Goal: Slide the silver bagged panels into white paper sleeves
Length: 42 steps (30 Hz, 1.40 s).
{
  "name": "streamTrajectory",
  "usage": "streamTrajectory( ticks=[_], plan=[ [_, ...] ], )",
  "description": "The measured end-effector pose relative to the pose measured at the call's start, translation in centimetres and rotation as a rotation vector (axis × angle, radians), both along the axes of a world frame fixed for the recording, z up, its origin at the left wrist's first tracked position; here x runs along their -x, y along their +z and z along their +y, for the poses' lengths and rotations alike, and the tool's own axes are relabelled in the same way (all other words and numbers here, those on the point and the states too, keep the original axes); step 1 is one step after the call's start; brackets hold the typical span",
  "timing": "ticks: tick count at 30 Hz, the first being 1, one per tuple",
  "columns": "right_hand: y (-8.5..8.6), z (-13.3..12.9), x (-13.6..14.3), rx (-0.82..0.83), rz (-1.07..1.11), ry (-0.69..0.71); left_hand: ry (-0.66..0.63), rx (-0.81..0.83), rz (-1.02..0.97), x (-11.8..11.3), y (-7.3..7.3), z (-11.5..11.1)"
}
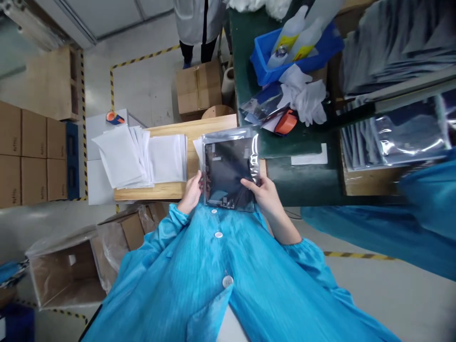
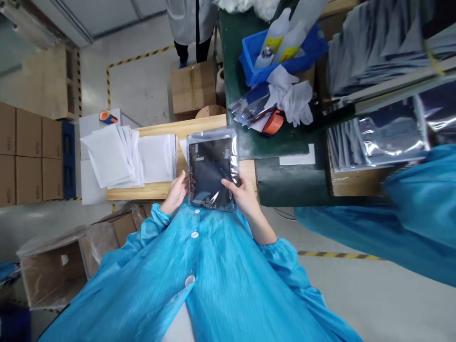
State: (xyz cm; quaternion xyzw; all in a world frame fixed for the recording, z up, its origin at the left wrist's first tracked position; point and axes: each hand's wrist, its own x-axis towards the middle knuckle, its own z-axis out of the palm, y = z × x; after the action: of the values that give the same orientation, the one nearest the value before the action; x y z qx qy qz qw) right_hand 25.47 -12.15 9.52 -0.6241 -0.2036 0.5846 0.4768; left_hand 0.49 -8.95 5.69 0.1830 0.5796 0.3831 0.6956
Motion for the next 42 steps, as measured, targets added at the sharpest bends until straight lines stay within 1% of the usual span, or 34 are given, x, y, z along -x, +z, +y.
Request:
streamTrajectory(
  ticks=[2,3,6,9,12,15,17,19,21,23,24,25,27,29,32,34,37,39,42],
  plan=[
    [0.8,-0.4,-1.2,0.084,0.100,-0.105,0.036,-0.079,0.112,-0.2,-1.1,1.0],
    [1.2,-0.7,-1.9,0.129,0.149,-0.150,0.033,-0.111,0.159,-0.3,-1.5,1.6],
    [2.4,-2.1,-4.5,0.261,0.255,-0.248,-0.038,-0.143,0.259,-0.1,-2.2,3.0],
    [3.5,-4.7,-6.4,0.412,0.293,-0.280,-0.101,-0.183,0.350,1.0,-2.0,3.1],
    [4.6,-8.0,-7.0,0.527,0.311,-0.249,-0.138,-0.210,0.394,2.7,-1.5,2.1],
    [5.8,-10.3,-6.7,0.562,0.312,-0.253,-0.166,-0.216,0.470,4.0,-1.3,1.6],
    [6.5,-11.1,-6.7,0.554,0.286,-0.289,-0.203,-0.225,0.536,4.2,-1.3,2.1],
    [6.9,-11.4,-6.6,0.541,0.266,-0.304,-0.242,-0.261,0.636,3.8,-1.3,3.1],
    [7.0,-11.5,-6.6,0.543,0.272,-0.291,-0.251,-0.341,0.818,2.9,-0.9,4.1],
    [6.7,-11.7,-6.3,0.563,0.294,-0.281,-0.259,-0.476,1.015,1.7,-0.2,4.5],
    [6.5,-11.8,-6.1,0.571,0.302,-0.281,-0.286,-0.557,1.070,0.9,0.2,4.4],
    [6.3,-11.8,-5.8,0.572,0.305,-0.286,-0.335,-0.634,1.083,0.1,0.6,4.2],
    [5.6,-11.6,-5.3,0.537,0.283,-0.309,-0.479,-0.731,1.011,-1.7,1.0,3.3],
    [4.8,-11.2,-4.8,0.456,0.214,-0.341,-0.589,-0.731,0.957,-3.5,1.0,2.5],
    [3.5,-10.3,-4.6,0.314,0.057,-0.417,-0.633,-0.675,1.004,-5.3,0.1,1.9],
    [2.9,-9.8,-4.9,0.259,-0.018,-0.454,-0.630,-0.658,1.026,-5.6,-0.6,1.9],
    [2.6,-9.5,-5.9,0.287,-0.028,-0.425,-0.623,-0.666,1.002,-4.7,-0.9,2.1],
    [2.8,-9.4,-6.7,0.328,0.000,-0.370,-0.605,-0.688,0.986,-3.9,-0.4,2.2],
    [3.3,-8.7,-7.7,0.337,0.019,-0.288,-0.564,-0.722,0.934,-3.2,0.7,2.1]
  ],
)
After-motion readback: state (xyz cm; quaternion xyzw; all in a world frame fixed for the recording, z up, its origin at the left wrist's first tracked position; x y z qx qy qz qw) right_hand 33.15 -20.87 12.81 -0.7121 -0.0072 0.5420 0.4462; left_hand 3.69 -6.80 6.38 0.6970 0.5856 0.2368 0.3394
